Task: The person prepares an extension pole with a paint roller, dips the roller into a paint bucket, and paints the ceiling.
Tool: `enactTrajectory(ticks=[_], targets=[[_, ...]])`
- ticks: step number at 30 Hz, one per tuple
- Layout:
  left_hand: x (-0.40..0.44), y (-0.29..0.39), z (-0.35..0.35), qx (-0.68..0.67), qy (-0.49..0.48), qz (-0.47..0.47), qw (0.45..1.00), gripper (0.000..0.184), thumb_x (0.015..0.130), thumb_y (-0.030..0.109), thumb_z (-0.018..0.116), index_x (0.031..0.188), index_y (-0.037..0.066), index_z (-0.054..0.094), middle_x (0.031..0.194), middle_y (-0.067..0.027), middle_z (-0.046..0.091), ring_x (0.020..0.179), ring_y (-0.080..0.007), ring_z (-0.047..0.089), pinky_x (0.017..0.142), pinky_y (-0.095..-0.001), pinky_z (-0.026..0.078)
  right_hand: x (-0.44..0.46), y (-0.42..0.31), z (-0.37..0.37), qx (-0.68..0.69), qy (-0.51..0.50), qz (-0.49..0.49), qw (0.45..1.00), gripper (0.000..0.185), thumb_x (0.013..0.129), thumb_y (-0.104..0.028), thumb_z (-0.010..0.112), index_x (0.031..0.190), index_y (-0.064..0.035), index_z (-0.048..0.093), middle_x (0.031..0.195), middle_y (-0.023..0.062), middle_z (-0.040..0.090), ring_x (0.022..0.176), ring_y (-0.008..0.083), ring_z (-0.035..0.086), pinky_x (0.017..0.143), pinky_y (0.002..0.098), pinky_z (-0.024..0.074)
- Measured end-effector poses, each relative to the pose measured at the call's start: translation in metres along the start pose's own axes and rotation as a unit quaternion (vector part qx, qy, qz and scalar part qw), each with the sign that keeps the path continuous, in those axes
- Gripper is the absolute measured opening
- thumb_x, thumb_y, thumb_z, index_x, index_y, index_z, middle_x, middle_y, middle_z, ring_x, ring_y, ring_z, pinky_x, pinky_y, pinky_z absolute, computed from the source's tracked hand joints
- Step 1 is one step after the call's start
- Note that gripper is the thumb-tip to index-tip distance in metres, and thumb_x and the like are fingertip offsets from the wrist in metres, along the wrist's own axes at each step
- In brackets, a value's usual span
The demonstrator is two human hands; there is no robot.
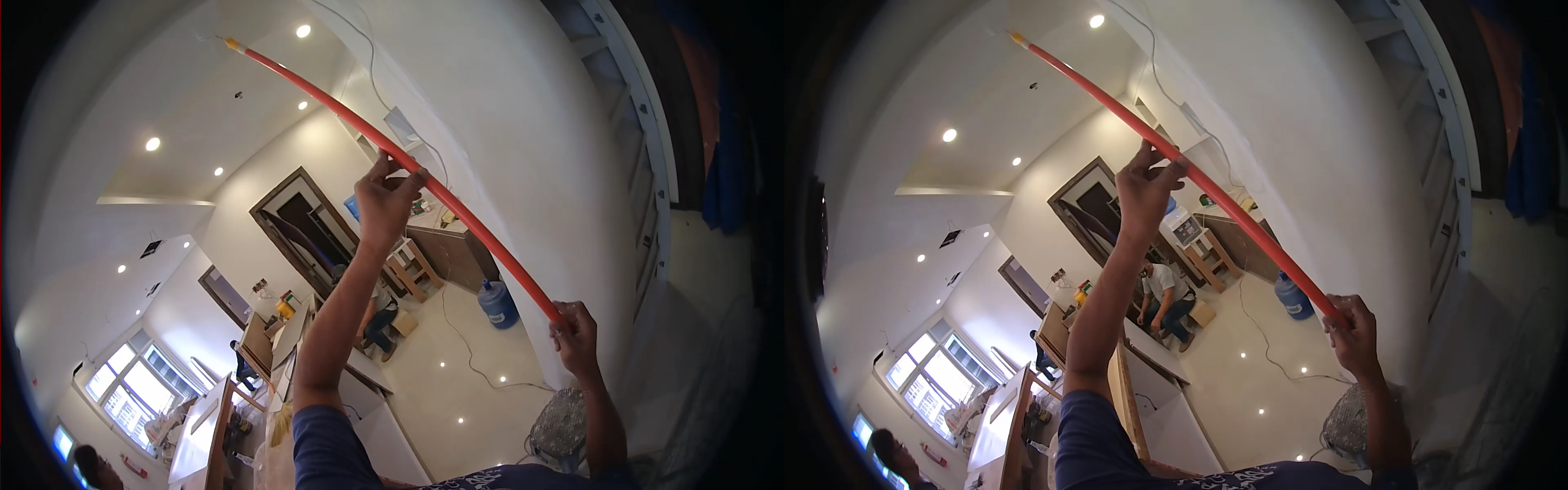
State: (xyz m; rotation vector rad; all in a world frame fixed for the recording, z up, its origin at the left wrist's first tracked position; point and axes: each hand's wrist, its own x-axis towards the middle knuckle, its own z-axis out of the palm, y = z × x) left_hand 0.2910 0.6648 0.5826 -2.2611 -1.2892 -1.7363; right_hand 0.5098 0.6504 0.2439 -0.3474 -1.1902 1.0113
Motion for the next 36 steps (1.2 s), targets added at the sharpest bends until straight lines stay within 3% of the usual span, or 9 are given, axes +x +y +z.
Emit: enactTrajectory(ticks=[3, 12, 15, 17, 23, 27, 30, 31, 36], targets=[[0.020, -0.018, -0.015, 0.014, 0.001, 0.001, 1.000, 0.039, 0.089, 0.010, 0.077, 0.120, -0.010, 0.064, 0.100, -0.0115, 0.072, 0.083, -0.0144, 0.072, 0.066, -0.0273, 0.059, 0.024, 0.005, 0.017, 0.007, -0.019, -0.005, 1.000, 0.024, 0.102, -0.015, 0.064, 0.121, -0.0031, 0.057, 0.077, 0.0020, 0.059, 0.064, 0.0061, 0.053, 0.049, 0.0211, 0.0419], [0.085, -0.071, -0.070, 0.006, 0.012, -0.047, 0.999, 0.027, 0.089, 0.013, 0.075, 0.112, 0.000, 0.068, 0.098, -0.0067, 0.071, 0.089, -0.0155, 0.069, 0.074, -0.0306, 0.056, 0.089, -0.001, 0.083, -0.013, -0.038, -0.020, 0.999, 0.026, 0.099, -0.004, 0.062, 0.125, -0.0035, 0.059, 0.074, 0.0012, 0.059, 0.059, 0.0046, 0.050, 0.049, 0.0207, 0.0402], [0.090, -0.081, -0.076, -0.004, 0.014, -0.050, 0.999, 0.027, 0.090, 0.012, 0.074, 0.113, 0.000, 0.068, 0.099, -0.0068, 0.071, 0.089, -0.0154, 0.069, 0.074, -0.0305, 0.056, 0.093, -0.001, 0.086, -0.027, -0.043, 0.001, 0.999, 0.026, 0.100, -0.002, 0.061, 0.126, -0.0028, 0.059, 0.077, 0.0011, 0.062, 0.068, 0.0052, 0.050, 0.065, 0.0226, 0.0437], [0.086, -0.077, -0.074, -0.011, 0.017, -0.051, 0.998, 0.027, 0.091, 0.012, 0.074, 0.114, 0.000, 0.067, 0.100, -0.0070, 0.071, 0.089, -0.0152, 0.069, 0.074, -0.0304, 0.057, 0.089, -0.005, 0.084, -0.038, -0.039, -0.007, 0.998, 0.025, 0.100, -0.003, 0.062, 0.125, -0.0027, 0.059, 0.078, 0.0014, 0.062, 0.069, 0.0051, 0.051, 0.066, 0.0231, 0.0441], [0.054, -0.050, -0.050, 0.024, 0.000, 0.013, 1.000, 0.043, 0.090, 0.010, 0.075, 0.123, -0.012, 0.059, 0.104, -0.0136, 0.072, 0.084, -0.0153, 0.072, 0.070, -0.0283, 0.061, 0.062, 0.006, 0.054, -0.004, -0.033, 0.000, 0.999, 0.024, 0.100, -0.007, 0.063, 0.123, -0.0044, 0.058, 0.074, 0.0016, 0.058, 0.060, 0.0054, 0.051, 0.048, 0.0214, 0.0408], [0.021, -0.024, -0.019, 0.062, -0.016, 0.040, 0.997, 0.080, 0.089, 0.007, 0.076, 0.146, -0.024, 0.029, 0.108, -0.0175, 0.072, 0.088, -0.0167, 0.073, 0.073, -0.0276, 0.059, 0.031, 0.020, 0.020, 0.017, -0.006, 0.023, 1.000, 0.026, 0.100, -0.012, 0.066, 0.122, -0.0023, 0.058, 0.076, 0.0029, 0.059, 0.062, 0.0064, 0.053, 0.049, 0.0213, 0.0417], [-0.004, -0.007, 0.009, 0.048, -0.004, 0.049, 0.998, 0.068, 0.090, 0.004, 0.075, 0.145, -0.017, 0.040, 0.114, -0.0172, 0.069, 0.090, -0.0166, 0.073, 0.071, -0.0262, 0.059, 0.007, 0.032, -0.007, 0.034, 0.012, 0.009, 0.999, 0.027, 0.099, -0.015, 0.068, 0.121, -0.0020, 0.059, 0.078, 0.0039, 0.060, 0.062, 0.0071, 0.054, 0.047, 0.0214, 0.0418], [-0.010, -0.003, 0.015, 0.028, -0.020, 0.043, 0.998, 0.077, 0.090, 0.003, 0.074, 0.150, -0.018, 0.030, 0.118, -0.0187, 0.068, 0.094, -0.0194, 0.073, 0.076, -0.0282, 0.061, 0.000, 0.035, -0.014, 0.040, 0.016, 0.000, 0.999, 0.027, 0.099, -0.015, 0.068, 0.121, -0.0020, 0.059, 0.078, 0.0041, 0.060, 0.062, 0.0074, 0.054, 0.047, 0.0214, 0.0419], [-0.032, 0.021, 0.034, -0.021, -0.033, 0.054, 0.998, 0.083, 0.091, 0.006, 0.077, 0.151, -0.018, 0.024, 0.118, -0.0201, 0.066, 0.097, -0.0210, 0.073, 0.083, -0.0303, 0.061, -0.021, 0.026, -0.036, 0.033, 0.036, -0.023, 0.999, 0.026, 0.099, -0.016, 0.068, 0.118, -0.0012, 0.059, 0.078, 0.0057, 0.060, 0.062, 0.0086, 0.054, 0.047, 0.0215, 0.0423]])
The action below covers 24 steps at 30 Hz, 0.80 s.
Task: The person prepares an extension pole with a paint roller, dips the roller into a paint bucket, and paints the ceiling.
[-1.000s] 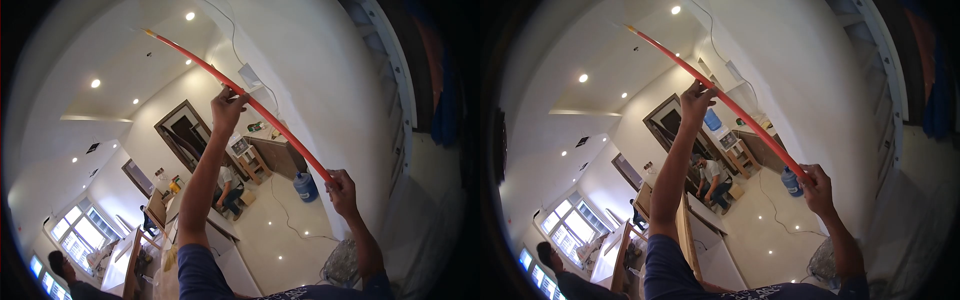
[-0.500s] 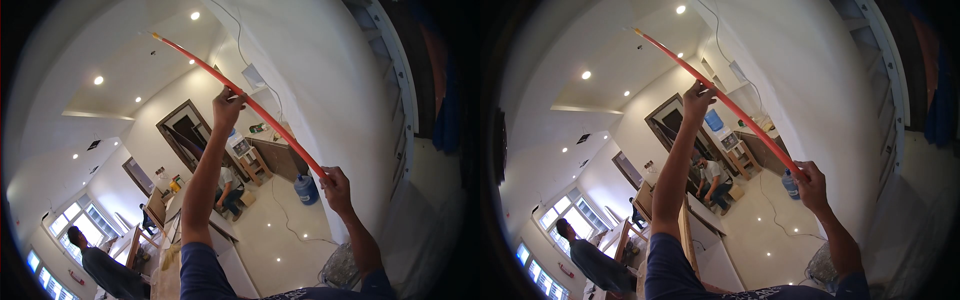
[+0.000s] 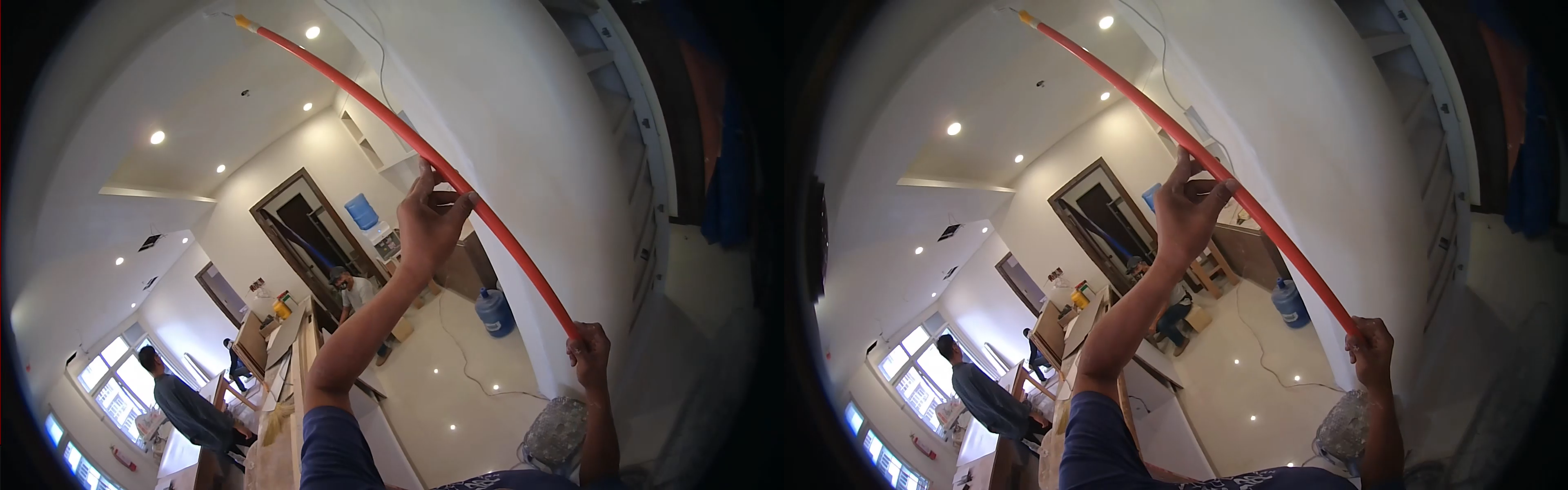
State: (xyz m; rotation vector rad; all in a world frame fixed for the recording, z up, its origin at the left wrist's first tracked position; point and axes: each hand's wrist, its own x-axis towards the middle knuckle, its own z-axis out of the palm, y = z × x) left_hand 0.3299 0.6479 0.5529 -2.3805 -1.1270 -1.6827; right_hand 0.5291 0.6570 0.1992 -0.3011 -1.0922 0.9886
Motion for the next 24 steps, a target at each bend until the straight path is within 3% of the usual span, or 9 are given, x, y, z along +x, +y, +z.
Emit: enactTrajectory(ticks=[14, 17, 20, 24], targets=[[-0.015, 0.029, 0.005, -0.003, 0.005, -0.029, 1.000, 0.083, 0.090, 0.005, 0.077, 0.153, -0.013, 0.027, 0.123, -0.0190, 0.064, 0.095, -0.0205, 0.074, 0.080, -0.0273, 0.060, -0.020, -0.021, -0.015, -0.023, 0.015, 0.019, 0.999, 0.028, 0.097, -0.017, 0.071, 0.118, -0.0015, 0.061, 0.077, 0.0052, 0.062, 0.061, 0.0079, 0.055, 0.047, 0.0223, 0.0430], [-0.018, 0.043, 0.002, -0.001, 0.008, -0.070, 0.998, 0.081, 0.090, 0.004, 0.076, 0.153, -0.012, 0.028, 0.125, -0.0186, 0.063, 0.094, -0.0205, 0.074, 0.077, -0.0271, 0.060, -0.021, -0.026, -0.011, -0.021, 0.015, 0.022, 0.999, 0.028, 0.097, -0.017, 0.072, 0.117, -0.0012, 0.061, 0.078, 0.0051, 0.062, 0.062, 0.0079, 0.055, 0.048, 0.0226, 0.0438], [-0.015, 0.032, -0.008, -0.007, 0.023, -0.038, 0.999, 0.073, 0.091, 0.003, 0.075, 0.150, -0.012, 0.035, 0.125, -0.0177, 0.064, 0.090, -0.0197, 0.075, 0.078, -0.0295, 0.061, -0.020, -0.033, -0.003, -0.018, 0.001, 0.031, 0.999, 0.028, 0.097, -0.018, 0.072, 0.116, -0.0007, 0.060, 0.078, 0.0048, 0.062, 0.061, 0.0081, 0.055, 0.048, 0.0230, 0.0447], [-0.021, 0.041, -0.019, -0.019, 0.032, -0.051, 0.998, 0.078, 0.091, 0.004, 0.075, 0.153, -0.011, 0.030, 0.127, -0.0181, 0.062, 0.091, -0.0191, 0.074, 0.077, -0.0288, 0.061, -0.030, -0.036, 0.018, -0.018, -0.001, 0.053, 0.998, 0.028, 0.097, -0.018, 0.072, 0.115, -0.0004, 0.060, 0.079, 0.0045, 0.061, 0.061, 0.0084, 0.055, 0.048, 0.0237, 0.0452]])
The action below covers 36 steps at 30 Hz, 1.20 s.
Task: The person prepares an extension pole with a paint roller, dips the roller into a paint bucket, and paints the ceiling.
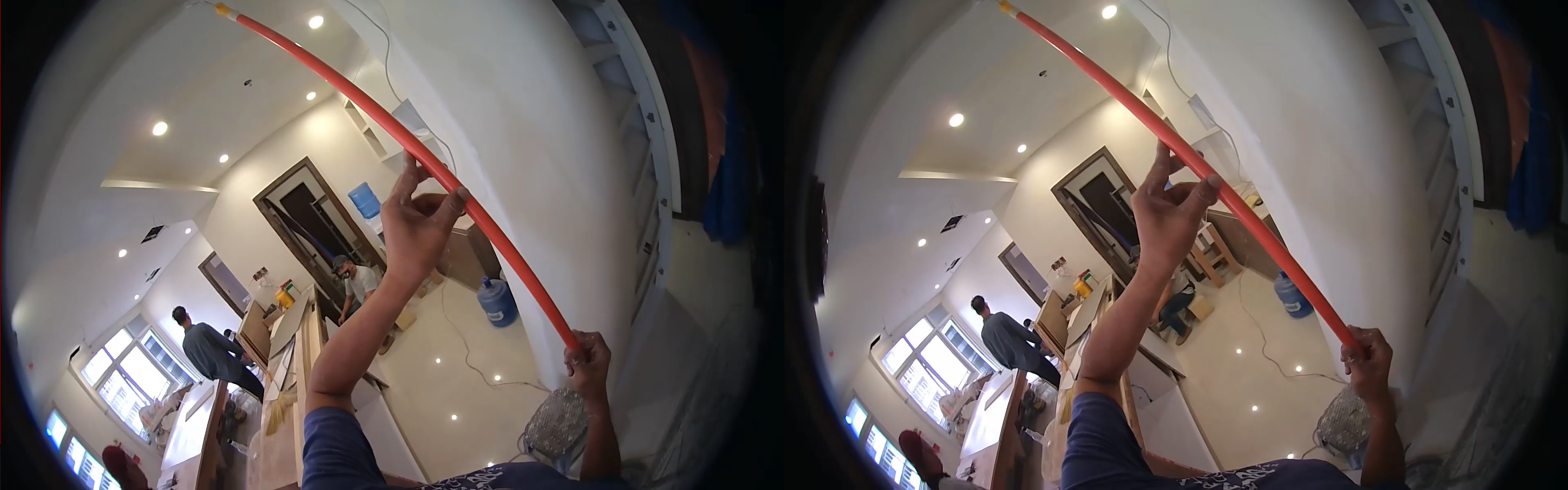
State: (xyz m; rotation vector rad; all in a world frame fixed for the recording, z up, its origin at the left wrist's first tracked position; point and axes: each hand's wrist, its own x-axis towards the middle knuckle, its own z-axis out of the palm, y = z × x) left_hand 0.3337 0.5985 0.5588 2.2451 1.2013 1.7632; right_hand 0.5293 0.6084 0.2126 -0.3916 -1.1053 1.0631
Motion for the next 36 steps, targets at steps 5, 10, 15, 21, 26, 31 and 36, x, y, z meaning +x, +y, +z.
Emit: enactTrajectory(ticks=[5, 10, 15, 21, 26, 31, 36], targets=[[-0.015, -0.012, -0.009, 0.023, -0.016, -0.007, 1.000, 0.082, 0.090, 0.006, 0.077, 0.154, -0.011, 0.028, 0.129, -0.0207, 0.061, 0.092, -0.0182, 0.074, 0.075, -0.0279, 0.061, -0.018, 0.020, 0.009, -0.023, -0.005, -0.021, 1.000, 0.016, 0.101, -0.014, 0.063, 0.112, -0.0033, 0.056, 0.073, 0.0035, 0.056, 0.056, 0.0072, 0.051, 0.046, 0.0228, 0.0427], [-0.017, -0.017, -0.012, 0.052, -0.017, -0.010, 0.998, 0.083, 0.090, 0.007, 0.078, 0.154, -0.011, 0.029, 0.131, -0.0206, 0.060, 0.092, -0.0181, 0.073, 0.075, -0.0279, 0.061, -0.021, 0.026, 0.009, 0.035, -0.012, -0.022, 0.999, 0.027, 0.097, -0.014, 0.070, 0.117, -0.0012, 0.058, 0.076, 0.0043, 0.059, 0.059, 0.0081, 0.053, 0.049, 0.0240, 0.0450], [-0.010, -0.023, -0.019, 0.031, -0.016, -0.012, 0.999, 0.080, 0.091, 0.007, 0.076, 0.154, -0.011, 0.030, 0.125, -0.0198, 0.064, 0.090, -0.0178, 0.074, 0.076, -0.0285, 0.060, -0.015, 0.020, 0.019, 0.005, -0.005, -0.002, 1.000, 0.026, 0.097, -0.010, 0.069, 0.119, -0.0011, 0.059, 0.078, 0.0039, 0.060, 0.060, 0.0069, 0.054, 0.049, 0.0217, 0.0453], [0.004, -0.041, -0.037, 0.046, 0.023, -0.010, 0.999, 0.068, 0.090, 0.003, 0.075, 0.148, -0.010, 0.042, 0.122, -0.0170, 0.065, 0.089, -0.0183, 0.073, 0.073, -0.0277, 0.062, 0.003, 0.015, 0.041, -0.007, -0.033, 0.008, 0.999, 0.024, 0.098, -0.008, 0.066, 0.119, -0.0013, 0.059, 0.079, 0.0039, 0.061, 0.061, 0.0064, 0.054, 0.048, 0.0215, 0.0444], [0.053, -0.067, -0.081, 0.044, 0.031, -0.018, 0.998, 0.041, 0.091, 0.009, 0.069, 0.128, -0.006, 0.059, 0.112, -0.0134, 0.068, 0.090, -0.0173, 0.072, 0.070, -0.0284, 0.060, 0.048, -0.001, 0.090, -0.009, -0.066, -0.009, 0.998, 0.022, 0.100, -0.006, 0.062, 0.121, -0.0032, 0.057, 0.078, 0.0032, 0.059, 0.062, 0.0068, 0.054, 0.049, 0.0217, 0.0438], [0.094, -0.093, -0.120, 0.033, 0.049, -0.057, 0.997, 0.025, 0.090, 0.008, 0.070, 0.111, -0.006, 0.064, 0.105, -0.0137, 0.069, 0.083, -0.0201, 0.072, 0.067, -0.0309, 0.060, 0.080, -0.014, 0.136, -0.007, -0.080, -0.020, 0.997, 0.021, 0.099, -0.004, 0.063, 0.120, -0.0012, 0.060, 0.073, 0.0010, 0.059, 0.062, 0.0045, 0.049, 0.052, 0.0213, 0.0404], [0.118, -0.121, -0.143, 0.024, 0.045, -0.079, 0.996, 0.025, 0.092, 0.010, 0.069, 0.113, -0.003, 0.065, 0.098, -0.0103, 0.070, 0.085, -0.0190, 0.071, 0.076, -0.0324, 0.059, 0.098, -0.016, 0.156, -0.047, -0.083, -0.007, 0.995, 0.022, 0.099, -0.004, 0.063, 0.121, -0.0030, 0.061, 0.074, 0.0005, 0.060, 0.061, 0.0044, 0.050, 0.053, 0.0217, 0.0410]])
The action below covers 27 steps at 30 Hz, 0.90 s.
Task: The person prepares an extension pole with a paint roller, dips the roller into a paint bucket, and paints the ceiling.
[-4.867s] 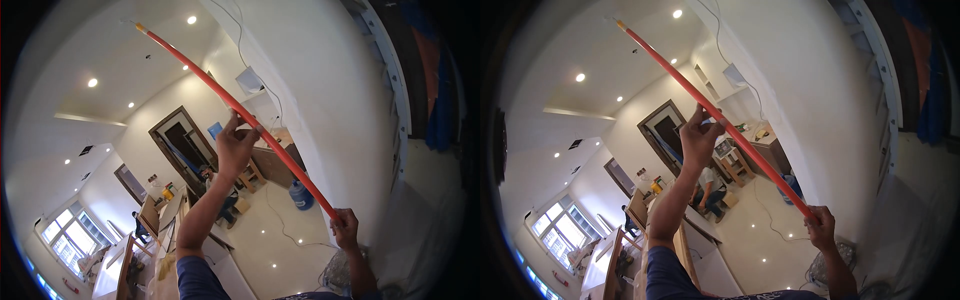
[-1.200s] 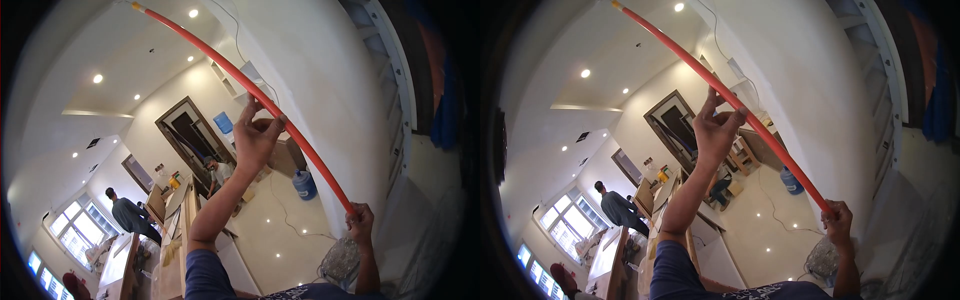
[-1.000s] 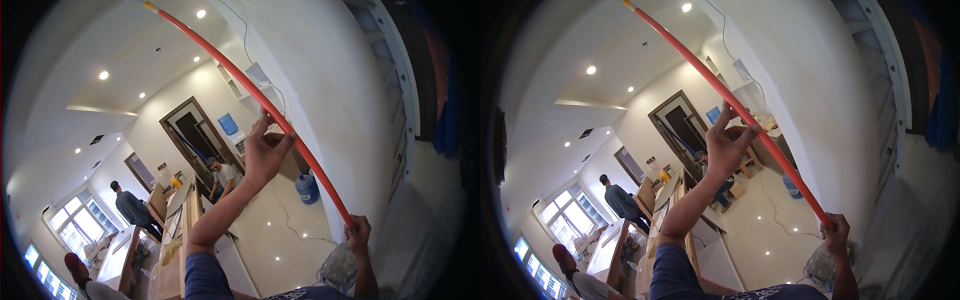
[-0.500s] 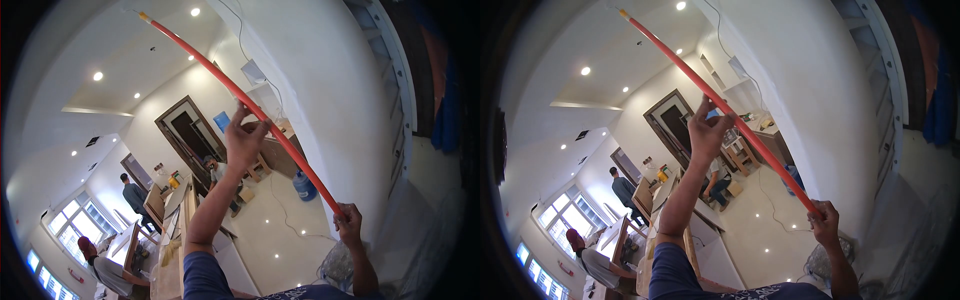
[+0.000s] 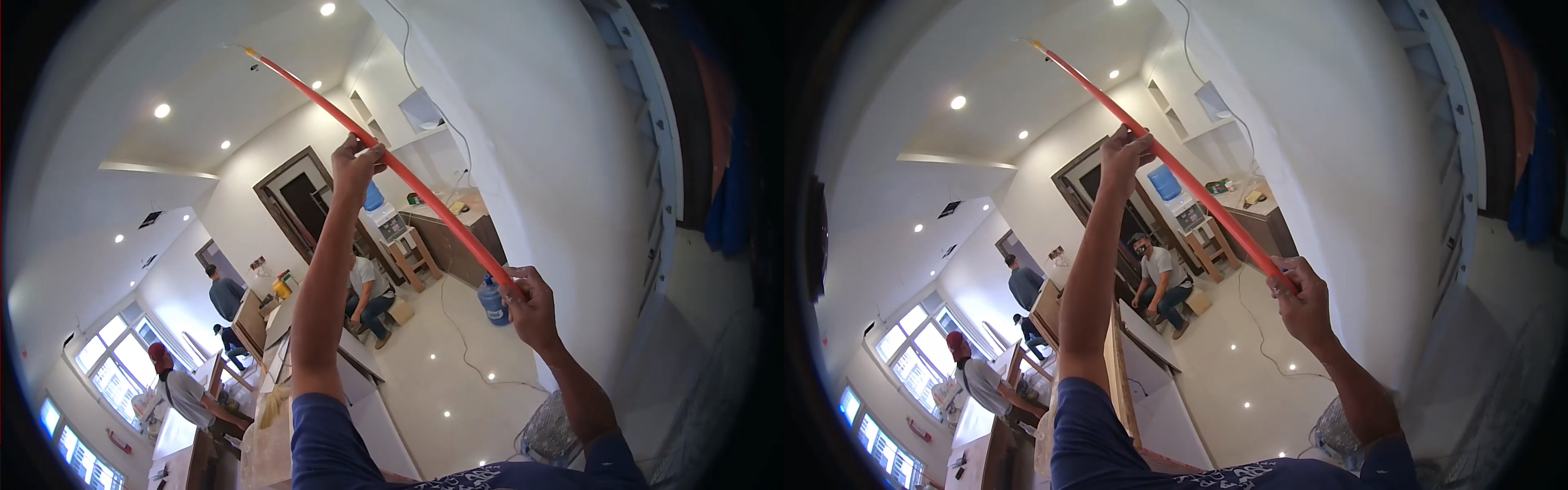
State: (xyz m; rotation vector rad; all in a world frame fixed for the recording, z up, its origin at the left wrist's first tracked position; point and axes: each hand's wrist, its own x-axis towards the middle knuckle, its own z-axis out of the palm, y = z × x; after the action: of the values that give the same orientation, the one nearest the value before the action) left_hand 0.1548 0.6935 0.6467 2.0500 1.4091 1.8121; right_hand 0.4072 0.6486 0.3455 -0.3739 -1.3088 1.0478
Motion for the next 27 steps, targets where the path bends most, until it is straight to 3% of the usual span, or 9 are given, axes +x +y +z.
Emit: enactTrajectory(ticks=[3, 7, 18, 22, 26, 27], targets=[[-0.001, -0.005, 0.012, 0.004, -0.013, 0.000, 1.000, 0.026, 0.092, 0.010, 0.071, 0.112, -0.005, 0.065, 0.100, -0.0111, 0.070, 0.084, -0.0196, 0.071, 0.076, -0.0328, 0.061, -0.003, -0.001, -0.010, 0.042, -0.012, 0.007, 0.999, 0.024, 0.100, -0.005, 0.064, 0.123, -0.0034, 0.061, 0.076, 0.0011, 0.064, 0.061, 0.0042, 0.051, 0.054, 0.0222, 0.0423], [-0.001, -0.005, 0.035, 0.005, -0.033, 0.008, 0.999, 0.028, 0.092, 0.010, 0.072, 0.111, -0.008, 0.064, 0.104, -0.0122, 0.069, 0.085, -0.0207, 0.072, 0.076, -0.0329, 0.061, -0.005, 0.010, -0.026, -0.008, 0.022, 0.001, 1.000, 0.024, 0.100, -0.007, 0.064, 0.124, -0.0038, 0.062, 0.076, 0.0010, 0.065, 0.060, 0.0034, 0.052, 0.053, 0.0217, 0.0423], [0.038, 0.005, 0.068, 0.008, -0.033, 0.020, 0.999, 0.023, 0.092, 0.008, 0.071, 0.108, -0.005, 0.064, 0.101, -0.0137, 0.069, 0.084, -0.0215, 0.073, 0.072, -0.0326, 0.061, 0.037, 0.004, -0.047, -0.029, 0.052, -0.016, 0.998, 0.024, 0.099, -0.007, 0.065, 0.123, -0.0026, 0.062, 0.072, 0.0006, 0.061, 0.059, 0.0048, 0.051, 0.056, 0.0231, 0.0422], [0.026, 0.017, 0.090, 0.022, -0.042, 0.062, 0.997, 0.022, 0.092, 0.008, 0.071, 0.107, -0.006, 0.064, 0.102, -0.0140, 0.069, 0.081, -0.0207, 0.072, 0.070, -0.0312, 0.061, 0.028, 0.010, -0.075, -0.010, 0.061, -0.007, 0.998, 0.027, 0.098, -0.008, 0.067, 0.124, -0.0029, 0.061, 0.073, 0.0013, 0.060, 0.057, 0.0044, 0.049, 0.050, 0.0214, 0.0405], [-0.007, 0.033, 0.120, -0.006, -0.060, 0.115, 0.992, 0.033, 0.089, 0.006, 0.074, 0.115, -0.010, 0.062, 0.104, -0.0159, 0.069, 0.082, -0.0174, 0.072, 0.069, -0.0299, 0.061, 0.002, 0.018, -0.120, 0.021, 0.045, -0.004, 0.999, 0.027, 0.100, -0.013, 0.066, 0.124, -0.0028, 0.059, 0.073, 0.0024, 0.057, 0.056, 0.0051, 0.047, 0.047, 0.0198, 0.0385], [-0.014, 0.036, 0.128, 0.003, -0.058, 0.130, 0.990, 0.050, 0.086, 0.009, 0.075, 0.124, -0.019, 0.056, 0.106, -0.0203, 0.071, 0.081, -0.0205, 0.074, 0.067, -0.0292, 0.059, -0.005, 0.020, -0.130, 0.023, 0.054, -0.009, 0.998, 0.027, 0.100, -0.014, 0.066, 0.123, -0.0028, 0.060, 0.073, 0.0026, 0.057, 0.055, 0.0052, 0.047, 0.047, 0.0198, 0.0383]])
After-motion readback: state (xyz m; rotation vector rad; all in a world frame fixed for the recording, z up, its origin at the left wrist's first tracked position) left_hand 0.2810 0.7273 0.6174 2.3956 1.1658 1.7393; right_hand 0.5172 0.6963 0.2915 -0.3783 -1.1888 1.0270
